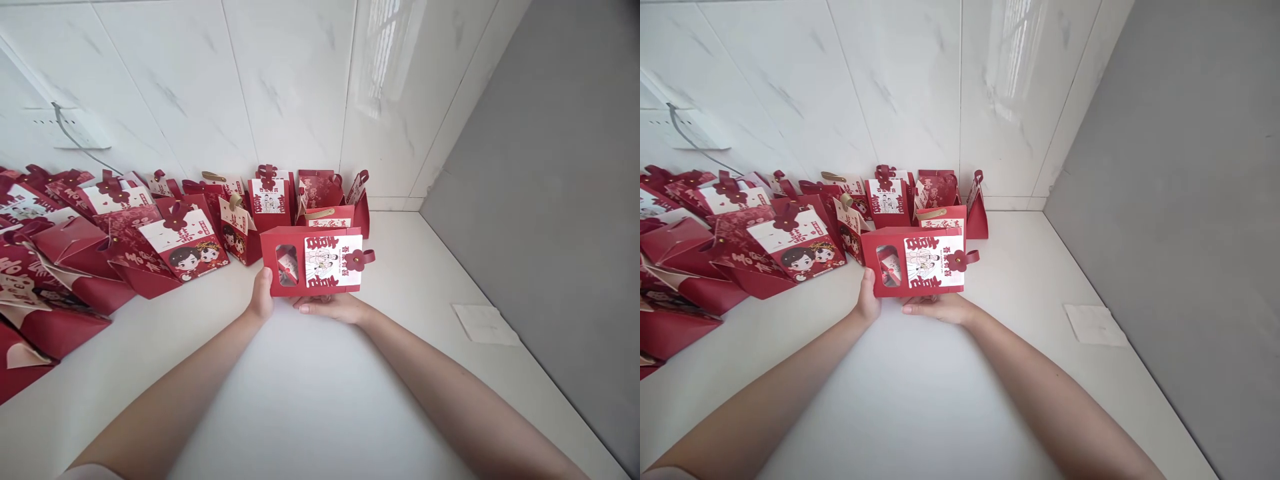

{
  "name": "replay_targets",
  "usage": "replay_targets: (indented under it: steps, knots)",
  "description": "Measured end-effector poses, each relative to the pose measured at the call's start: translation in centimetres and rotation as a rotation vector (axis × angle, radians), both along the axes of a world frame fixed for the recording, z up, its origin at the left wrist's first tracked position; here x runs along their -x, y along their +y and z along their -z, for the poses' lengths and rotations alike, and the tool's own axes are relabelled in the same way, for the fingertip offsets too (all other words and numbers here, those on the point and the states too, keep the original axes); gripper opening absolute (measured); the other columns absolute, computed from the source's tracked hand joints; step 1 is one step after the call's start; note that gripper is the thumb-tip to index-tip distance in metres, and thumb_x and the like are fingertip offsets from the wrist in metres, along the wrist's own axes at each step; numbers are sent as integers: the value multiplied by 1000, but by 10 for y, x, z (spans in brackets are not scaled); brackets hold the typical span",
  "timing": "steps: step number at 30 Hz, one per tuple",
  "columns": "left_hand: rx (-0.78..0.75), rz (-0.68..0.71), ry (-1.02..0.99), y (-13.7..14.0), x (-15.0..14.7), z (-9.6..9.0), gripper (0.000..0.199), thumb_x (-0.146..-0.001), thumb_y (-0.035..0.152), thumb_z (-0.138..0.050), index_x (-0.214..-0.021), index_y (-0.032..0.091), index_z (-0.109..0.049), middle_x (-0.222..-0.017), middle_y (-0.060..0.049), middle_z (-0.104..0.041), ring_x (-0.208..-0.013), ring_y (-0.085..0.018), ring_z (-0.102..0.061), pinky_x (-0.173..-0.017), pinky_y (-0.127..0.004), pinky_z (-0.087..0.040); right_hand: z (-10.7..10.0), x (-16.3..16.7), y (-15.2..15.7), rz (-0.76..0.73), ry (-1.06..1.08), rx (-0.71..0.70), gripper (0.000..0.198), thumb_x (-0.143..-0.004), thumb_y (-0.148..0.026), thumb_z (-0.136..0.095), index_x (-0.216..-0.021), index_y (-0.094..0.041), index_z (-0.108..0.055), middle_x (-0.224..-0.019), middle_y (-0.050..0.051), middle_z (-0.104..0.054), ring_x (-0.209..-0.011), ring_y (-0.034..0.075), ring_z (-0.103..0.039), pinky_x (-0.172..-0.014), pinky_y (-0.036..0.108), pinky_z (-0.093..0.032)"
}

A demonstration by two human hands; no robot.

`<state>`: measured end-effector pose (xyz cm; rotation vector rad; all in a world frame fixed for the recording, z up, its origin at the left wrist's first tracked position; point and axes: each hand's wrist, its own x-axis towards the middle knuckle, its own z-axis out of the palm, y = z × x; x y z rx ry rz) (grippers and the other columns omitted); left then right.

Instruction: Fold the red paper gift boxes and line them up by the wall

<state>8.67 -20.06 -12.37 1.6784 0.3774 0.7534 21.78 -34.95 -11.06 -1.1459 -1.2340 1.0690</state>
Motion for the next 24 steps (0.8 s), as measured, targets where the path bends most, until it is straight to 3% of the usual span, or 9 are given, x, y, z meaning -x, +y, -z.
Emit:
replay_targets:
  steps: [3, 7, 15, 24]
  knots:
    - [108, -3, -54, -2, -2, -2, 70, -90, 70, -20, -110, 18, -63, -100, -9, -73, -100, -30, -67, -77, -42, -55, -1, 0, 0, -10, -54, -41, 34, -82, -48, -69, -104, -22, -69, -109, 6, -69, -103, 23, -64, -96, 42, -52]
    - [185, 27, 40, 1, -5, -3, 74, -89, 72, -16, -97, 19, -67, -91, -10, -74, -92, -30, -69, -66, -40, -55, -2, -1, 2, -36, -29, -73, 37, -83, -48, -68, -108, -21, -67, -111, 7, -68, -105, 22, -63, -97, 42, -51]
    - [258, 65, 132, 10, -6, -2, 72, -89, 73, -21, -118, 21, -61, -97, -7, -75, -93, -29, -70, -69, -40, -57, 1, -3, 4, -34, 78, 11, 44, -77, -47, -75, -107, -18, -63, -104, 8, -66, -96, 20, -64, -88, 40, -54]
    - [299, 73, 128, 8, -5, -3, 71, -86, 74, -29, -111, 19, -67, -94, -9, -75, -94, -31, -70, -55, -35, -53, 0, -3, 4, -32, 34, 4, 40, -77, -48, -74, -100, -18, -62, -98, 6, -65, -93, 20, -63, -90, 41, -51]
